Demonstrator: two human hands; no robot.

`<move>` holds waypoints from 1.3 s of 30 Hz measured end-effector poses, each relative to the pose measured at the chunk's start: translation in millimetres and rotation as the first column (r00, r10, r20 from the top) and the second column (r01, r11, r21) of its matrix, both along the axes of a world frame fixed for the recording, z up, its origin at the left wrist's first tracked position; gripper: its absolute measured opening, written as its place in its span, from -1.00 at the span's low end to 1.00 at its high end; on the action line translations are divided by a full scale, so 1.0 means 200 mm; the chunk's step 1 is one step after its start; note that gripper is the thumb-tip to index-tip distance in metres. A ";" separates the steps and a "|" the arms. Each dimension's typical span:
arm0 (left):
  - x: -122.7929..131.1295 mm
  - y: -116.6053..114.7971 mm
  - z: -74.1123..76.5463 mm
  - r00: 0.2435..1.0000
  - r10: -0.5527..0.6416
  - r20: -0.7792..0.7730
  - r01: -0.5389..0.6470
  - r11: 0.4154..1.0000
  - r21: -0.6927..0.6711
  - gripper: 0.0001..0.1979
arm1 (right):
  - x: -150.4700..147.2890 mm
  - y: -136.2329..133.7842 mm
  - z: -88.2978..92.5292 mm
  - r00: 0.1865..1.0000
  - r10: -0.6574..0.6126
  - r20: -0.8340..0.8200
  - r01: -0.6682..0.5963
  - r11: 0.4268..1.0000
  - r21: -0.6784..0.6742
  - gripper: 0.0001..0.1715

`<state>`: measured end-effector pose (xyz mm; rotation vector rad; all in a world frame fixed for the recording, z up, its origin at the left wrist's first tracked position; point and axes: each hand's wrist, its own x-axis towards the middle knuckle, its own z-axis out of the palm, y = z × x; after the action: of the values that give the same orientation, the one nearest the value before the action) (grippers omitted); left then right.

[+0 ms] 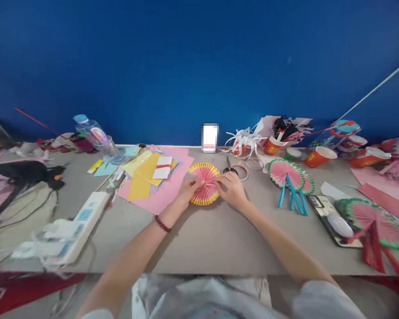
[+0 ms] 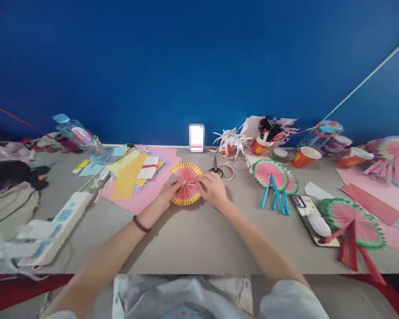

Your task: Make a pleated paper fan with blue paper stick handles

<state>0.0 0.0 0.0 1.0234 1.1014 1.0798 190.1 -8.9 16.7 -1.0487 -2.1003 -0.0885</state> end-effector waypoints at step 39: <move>-0.03 0.01 0.01 0.997 0.040 0.070 -0.036 0.997 -0.066 -0.74 | 0.12 0.08 -0.02 0.952 0.048 -0.302 -0.154 0.930 -0.335 -0.81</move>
<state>-6.6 1.7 2.1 0.9092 1.0953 1.0956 213.7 7.0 12.9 -1.0810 -1.9338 0.4886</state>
